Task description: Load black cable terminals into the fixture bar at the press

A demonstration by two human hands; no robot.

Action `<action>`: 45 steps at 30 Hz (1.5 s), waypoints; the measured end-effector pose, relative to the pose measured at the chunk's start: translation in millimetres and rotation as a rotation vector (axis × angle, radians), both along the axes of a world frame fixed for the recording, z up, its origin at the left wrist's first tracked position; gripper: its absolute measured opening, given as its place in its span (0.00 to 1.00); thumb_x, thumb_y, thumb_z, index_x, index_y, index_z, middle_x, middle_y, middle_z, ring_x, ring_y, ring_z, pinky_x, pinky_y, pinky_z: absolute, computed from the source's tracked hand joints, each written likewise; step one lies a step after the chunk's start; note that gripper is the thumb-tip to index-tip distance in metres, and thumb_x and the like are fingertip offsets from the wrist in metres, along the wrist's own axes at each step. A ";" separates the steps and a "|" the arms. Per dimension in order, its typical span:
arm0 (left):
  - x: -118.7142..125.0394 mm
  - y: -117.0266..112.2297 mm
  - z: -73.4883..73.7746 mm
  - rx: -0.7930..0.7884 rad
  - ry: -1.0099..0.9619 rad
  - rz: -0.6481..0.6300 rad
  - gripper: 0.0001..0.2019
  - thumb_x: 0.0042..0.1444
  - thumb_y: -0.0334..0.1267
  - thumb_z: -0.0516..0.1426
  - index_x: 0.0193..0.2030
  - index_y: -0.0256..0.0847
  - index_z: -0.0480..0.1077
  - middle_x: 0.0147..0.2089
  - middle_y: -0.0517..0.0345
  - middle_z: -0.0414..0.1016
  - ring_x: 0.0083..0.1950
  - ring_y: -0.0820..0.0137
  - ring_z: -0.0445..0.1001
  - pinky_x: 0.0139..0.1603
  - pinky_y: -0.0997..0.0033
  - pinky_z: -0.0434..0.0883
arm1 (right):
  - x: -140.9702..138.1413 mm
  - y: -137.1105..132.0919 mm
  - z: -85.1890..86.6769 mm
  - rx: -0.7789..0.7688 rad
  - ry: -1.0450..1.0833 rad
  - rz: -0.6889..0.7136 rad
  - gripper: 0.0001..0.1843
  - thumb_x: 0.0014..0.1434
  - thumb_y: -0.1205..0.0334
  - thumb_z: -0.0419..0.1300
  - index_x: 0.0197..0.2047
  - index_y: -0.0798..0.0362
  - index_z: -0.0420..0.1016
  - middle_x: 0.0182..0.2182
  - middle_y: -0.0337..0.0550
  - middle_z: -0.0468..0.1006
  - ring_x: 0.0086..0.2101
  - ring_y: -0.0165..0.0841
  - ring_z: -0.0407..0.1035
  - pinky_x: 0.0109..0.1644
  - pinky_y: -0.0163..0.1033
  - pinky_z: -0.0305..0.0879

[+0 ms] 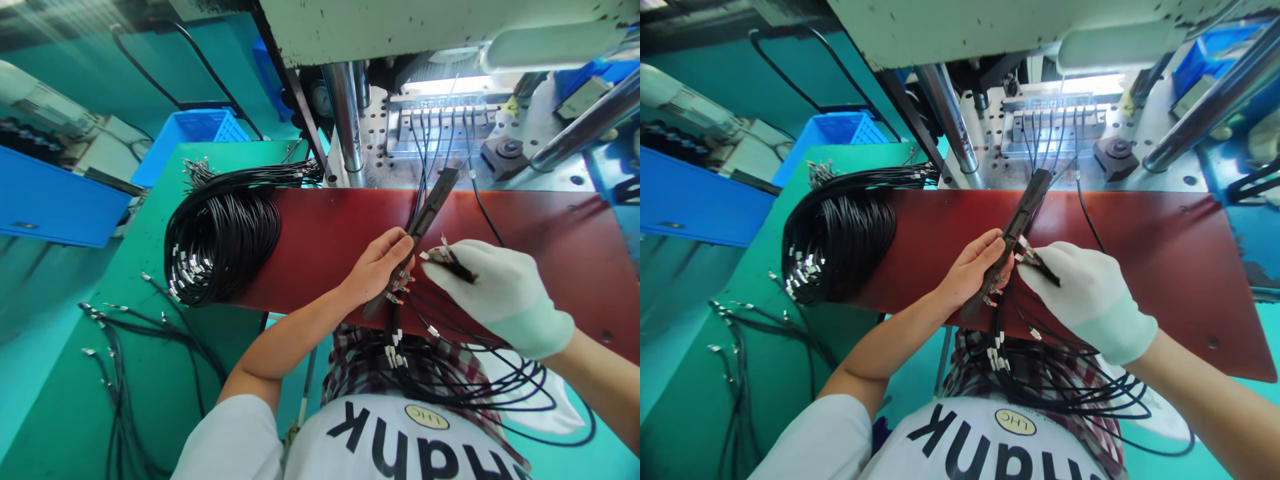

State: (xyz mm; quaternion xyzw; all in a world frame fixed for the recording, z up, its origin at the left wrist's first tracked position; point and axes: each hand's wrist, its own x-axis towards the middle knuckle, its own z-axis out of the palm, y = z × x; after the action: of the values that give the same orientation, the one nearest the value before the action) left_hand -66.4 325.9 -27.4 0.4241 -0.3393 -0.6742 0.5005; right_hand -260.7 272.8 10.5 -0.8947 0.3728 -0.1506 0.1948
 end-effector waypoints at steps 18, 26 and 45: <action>-2.3 4.8 6.3 -0.081 -0.202 0.088 0.19 0.63 0.57 0.56 0.38 0.40 0.64 0.31 0.64 0.63 0.25 0.79 0.61 0.24 0.77 0.61 | 20.9 1.0 5.1 0.917 -0.216 -0.074 0.20 0.65 0.45 0.59 0.31 0.54 0.73 0.29 0.36 0.70 0.31 0.29 0.61 0.30 0.31 0.59; -1.5 5.3 4.9 -0.058 -0.260 -0.017 0.20 0.65 0.58 0.52 0.39 0.41 0.61 0.28 0.66 0.59 0.24 0.78 0.61 0.23 0.77 0.59 | 20.9 0.4 4.7 1.005 -0.216 -0.061 0.16 0.65 0.48 0.58 0.36 0.54 0.75 0.29 0.37 0.72 0.31 0.29 0.62 0.30 0.32 0.59; 0.0 2.8 1.5 -0.071 -0.187 -0.031 0.19 0.64 0.56 0.56 0.38 0.40 0.61 0.30 0.65 0.65 0.25 0.81 0.66 0.24 0.83 0.66 | -18.5 -23.5 21.6 1.130 -0.409 -0.092 0.22 0.68 0.44 0.55 0.56 0.50 0.73 0.41 0.46 0.79 0.38 0.36 0.72 0.43 0.40 0.73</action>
State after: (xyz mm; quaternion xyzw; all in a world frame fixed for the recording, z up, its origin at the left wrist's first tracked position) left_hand -66.4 328.7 -25.9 0.4619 -0.4147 -0.6270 0.4707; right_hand -279.2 249.4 32.1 -0.5885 0.3884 -0.1064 0.7011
